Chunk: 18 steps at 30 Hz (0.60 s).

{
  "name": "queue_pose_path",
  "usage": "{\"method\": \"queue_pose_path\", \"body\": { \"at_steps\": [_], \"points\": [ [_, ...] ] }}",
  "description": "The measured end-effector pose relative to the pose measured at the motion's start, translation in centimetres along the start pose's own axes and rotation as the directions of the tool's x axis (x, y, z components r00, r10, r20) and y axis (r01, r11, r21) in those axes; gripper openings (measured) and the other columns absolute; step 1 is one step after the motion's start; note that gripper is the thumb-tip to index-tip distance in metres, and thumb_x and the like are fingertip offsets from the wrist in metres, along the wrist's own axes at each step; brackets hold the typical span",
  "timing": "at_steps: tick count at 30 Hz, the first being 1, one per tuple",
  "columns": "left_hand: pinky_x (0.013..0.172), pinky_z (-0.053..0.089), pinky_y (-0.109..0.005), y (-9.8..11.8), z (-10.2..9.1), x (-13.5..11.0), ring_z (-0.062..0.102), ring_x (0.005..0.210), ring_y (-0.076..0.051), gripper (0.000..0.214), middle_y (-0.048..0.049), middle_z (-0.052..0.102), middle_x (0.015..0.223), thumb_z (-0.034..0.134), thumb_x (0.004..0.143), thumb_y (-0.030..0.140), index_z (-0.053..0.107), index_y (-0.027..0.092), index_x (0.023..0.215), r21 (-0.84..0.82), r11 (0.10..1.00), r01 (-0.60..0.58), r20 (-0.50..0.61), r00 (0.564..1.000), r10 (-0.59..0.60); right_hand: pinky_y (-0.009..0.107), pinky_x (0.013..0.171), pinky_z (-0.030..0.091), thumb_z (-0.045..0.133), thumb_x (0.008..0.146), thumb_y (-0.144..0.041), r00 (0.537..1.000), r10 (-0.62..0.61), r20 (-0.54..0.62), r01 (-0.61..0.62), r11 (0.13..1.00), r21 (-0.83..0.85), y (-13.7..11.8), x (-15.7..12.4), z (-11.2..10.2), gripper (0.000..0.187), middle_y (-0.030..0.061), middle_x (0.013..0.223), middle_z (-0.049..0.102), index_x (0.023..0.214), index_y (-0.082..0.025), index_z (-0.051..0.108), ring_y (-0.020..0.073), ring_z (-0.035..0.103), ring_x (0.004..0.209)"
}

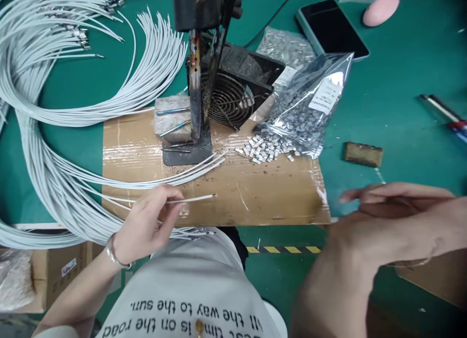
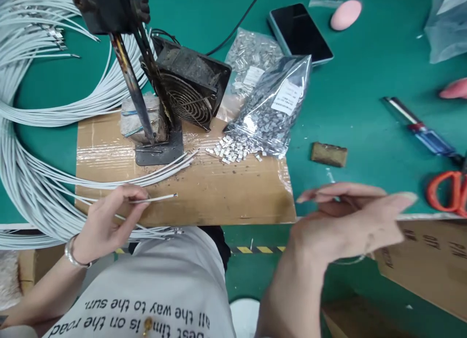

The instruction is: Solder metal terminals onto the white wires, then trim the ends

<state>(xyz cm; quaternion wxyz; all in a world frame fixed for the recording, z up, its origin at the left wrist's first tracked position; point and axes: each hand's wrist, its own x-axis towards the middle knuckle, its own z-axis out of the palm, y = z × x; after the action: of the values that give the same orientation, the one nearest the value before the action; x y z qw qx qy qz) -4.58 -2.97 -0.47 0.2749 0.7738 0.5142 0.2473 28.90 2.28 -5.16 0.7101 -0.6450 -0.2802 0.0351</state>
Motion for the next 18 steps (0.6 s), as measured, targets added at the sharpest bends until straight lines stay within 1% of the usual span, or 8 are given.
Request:
{"method": "queue_pose_path", "body": {
  "at_steps": [3,7,9,11,14,16,17,18],
  "points": [
    [0.057,0.054,-0.022,1.4,0.2,0.6,0.064,0.061,-0.011,0.03,-0.0019,0.075,0.09,0.067,0.095,0.011,0.059,0.02,0.122,-0.132,0.991,0.037,0.058,0.998,-0.03,0.034,0.033,0.032,0.067,0.087,-0.069,0.95,0.159,0.269,-0.168,0.986,0.011,-1.6,-3.8,1.7,0.059,0.001,0.041,0.047,0.049,-0.023,0.069,0.0141,0.044,0.032],
    [0.051,0.05,-0.021,2.5,1.5,1.8,0.056,0.053,-0.009,0.017,0.0002,0.074,0.081,0.071,0.093,0.01,0.063,0.021,0.105,-0.105,0.993,-0.058,-0.078,0.996,0.05,0.03,0.038,0.036,0.064,0.1,-0.047,0.8,0.191,0.569,-0.258,0.965,0.038,-3.0,-6.7,1.4,0.043,0.0009,0.054,0.061,0.065,-0.025,0.076,0.0133,0.049,0.041],
    [0.054,0.052,-0.022,2.5,2.0,2.2,0.06,0.056,-0.01,0.017,-0.0002,0.075,0.08,0.07,0.093,0.007,0.064,0.02,0.101,-0.048,0.992,-0.115,-0.175,0.979,0.105,0.03,0.044,0.04,0.064,0.102,-0.041,0.748,0.181,0.639,-0.259,0.966,0.029,-3.3,-7.3,1.2,0.04,0.0015,0.063,0.068,0.069,-0.024,0.076,0.0138,0.053,0.048],
    [0.061,0.055,-0.023,2.4,2.2,2.5,0.067,0.062,-0.012,0.018,-0.0025,0.078,0.082,0.071,0.093,0.005,0.066,0.019,0.102,0.049,0.98,-0.191,-0.213,0.957,0.197,0.031,0.048,0.041,0.064,0.103,-0.04,0.724,0.192,0.663,-0.255,0.967,-0.002,-3.5,-7.5,1.3,0.039,0.0016,0.064,0.067,0.07,-0.023,0.077,0.014,0.054,0.053],
    [0.066,0.057,-0.026,2.0,1.8,2.6,0.074,0.068,-0.017,0.014,-0.004,0.081,0.083,0.074,0.093,0.01,0.07,0.019,0.104,0.161,0.941,-0.296,-0.137,0.938,0.319,0.029,0.051,0.041,0.062,0.103,-0.043,0.715,0.217,0.664,-0.248,0.968,-0.05,-3.7,-7.3,1.7,0.039,-0.0007,0.058,0.061,0.076,-0.022,0.08,0.0128,0.053,0.052],
    [0.061,0.056,-0.024,1.4,1.5,2.4,0.072,0.061,-0.015,0.01,-0.0008,0.081,0.079,0.072,0.095,0.015,0.073,0.022,0.101,0.0,0.975,-0.224,-0.077,0.972,0.223,0.028,0.053,0.042,0.062,0.102,-0.047,0.684,0.252,0.685,-0.302,0.952,-0.048,-3.7,-7.2,2.0,0.041,-0.0019,0.059,0.058,0.076,-0.02,0.079,0.0111,0.052,0.052],
    [0.056,0.054,-0.023,0.9,1.3,2.2,0.07,0.056,-0.014,0.006,0.0005,0.079,0.075,0.071,0.097,0.02,0.075,0.023,0.099,-0.144,0.985,-0.098,0.014,0.995,0.101,0.027,0.053,0.042,0.061,0.102,-0.05,0.669,0.26,0.696,-0.314,0.948,-0.052,-3.6,-7.1,2.1,0.044,-0.002,0.06,0.059,0.076,-0.02,0.08,0.0102,0.052,0.052],
    [0.05,0.051,-0.021,0.3,1.2,2.1,0.066,0.051,-0.013,0.008,0.0009,0.076,0.07,0.07,0.098,0.027,0.077,0.023,0.095,-0.272,0.959,0.086,0.108,0.992,-0.058,0.026,0.053,0.044,0.058,0.103,-0.053,0.664,0.266,0.699,-0.314,0.947,-0.062,-3.6,-7.1,2.2,0.048,-0.0015,0.061,0.06,0.078,-0.019,0.08,0.0101,0.053,0.052]
  ]
}}
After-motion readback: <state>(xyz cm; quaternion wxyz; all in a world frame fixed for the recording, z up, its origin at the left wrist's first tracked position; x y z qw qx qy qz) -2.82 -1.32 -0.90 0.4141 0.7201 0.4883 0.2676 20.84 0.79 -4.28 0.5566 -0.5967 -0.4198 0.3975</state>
